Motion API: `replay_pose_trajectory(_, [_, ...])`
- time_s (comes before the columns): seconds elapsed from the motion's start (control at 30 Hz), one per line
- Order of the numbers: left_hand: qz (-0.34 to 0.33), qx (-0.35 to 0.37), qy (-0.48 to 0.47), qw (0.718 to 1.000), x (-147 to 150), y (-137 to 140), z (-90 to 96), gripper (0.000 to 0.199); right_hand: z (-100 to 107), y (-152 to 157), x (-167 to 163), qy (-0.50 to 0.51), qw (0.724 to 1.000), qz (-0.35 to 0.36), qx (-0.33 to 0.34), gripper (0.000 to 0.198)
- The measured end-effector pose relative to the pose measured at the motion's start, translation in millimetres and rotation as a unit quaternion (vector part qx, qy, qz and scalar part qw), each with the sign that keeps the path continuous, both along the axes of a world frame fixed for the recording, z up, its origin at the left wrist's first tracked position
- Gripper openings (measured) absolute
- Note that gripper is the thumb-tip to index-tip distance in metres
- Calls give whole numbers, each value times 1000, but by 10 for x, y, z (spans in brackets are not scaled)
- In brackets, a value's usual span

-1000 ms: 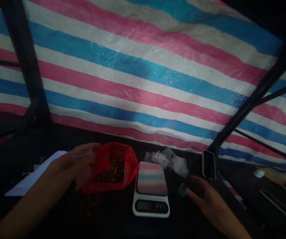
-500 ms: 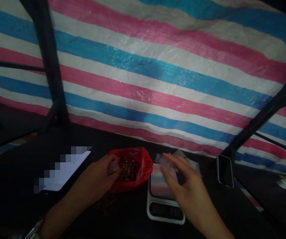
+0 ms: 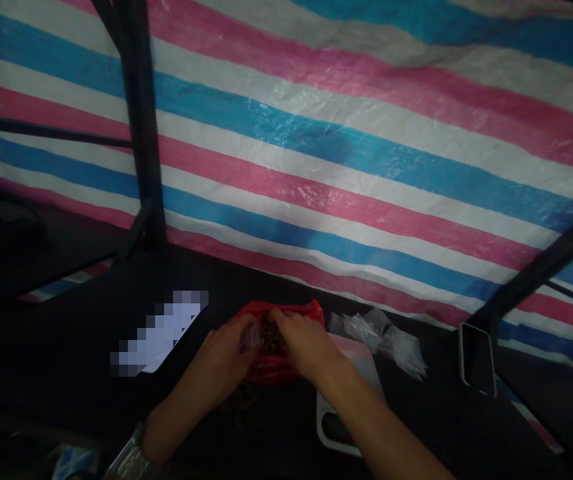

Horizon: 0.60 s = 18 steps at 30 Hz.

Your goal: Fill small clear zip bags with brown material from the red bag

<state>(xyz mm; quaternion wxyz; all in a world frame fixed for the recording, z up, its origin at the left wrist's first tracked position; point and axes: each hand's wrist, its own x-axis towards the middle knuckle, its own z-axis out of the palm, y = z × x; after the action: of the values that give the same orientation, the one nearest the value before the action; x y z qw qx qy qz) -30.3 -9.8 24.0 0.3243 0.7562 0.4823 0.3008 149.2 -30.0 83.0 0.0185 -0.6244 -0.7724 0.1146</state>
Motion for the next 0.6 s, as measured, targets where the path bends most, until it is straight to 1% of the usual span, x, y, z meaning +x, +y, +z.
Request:
replay_pose_trajectory(0.13, [0,-31,-108,994,-18,107,-61,20,-126,108,-8,115,993,0,4,53])
replay_pose_trajectory(0.23, [11,-42,-175,984,-12,166,-80,13,-225,153,-18,203,979,-12,3,47])
replay_pose_trajectory(0.3, [17,-47,-204,978,-13,175,-65,12,-301,165,-16,259,965,-32,7,47])
replay_pose_trajectory(0.37, [22,-40,-216,975,-27,160,-28,16,-376,168,7,312,948,-54,16,49])
replay_pose_trajectory(0.47, [39,-2,-207,978,-56,118,34,20,-446,146,89,381,921,-77,32,49])
replay_pose_trajectory(0.53, [47,31,-197,979,-61,95,46,24,-440,103,164,417,904,-85,44,45])
replay_pose_trajectory(0.6, [41,61,-178,981,-47,79,24,31,-389,39,237,442,891,-87,55,41])
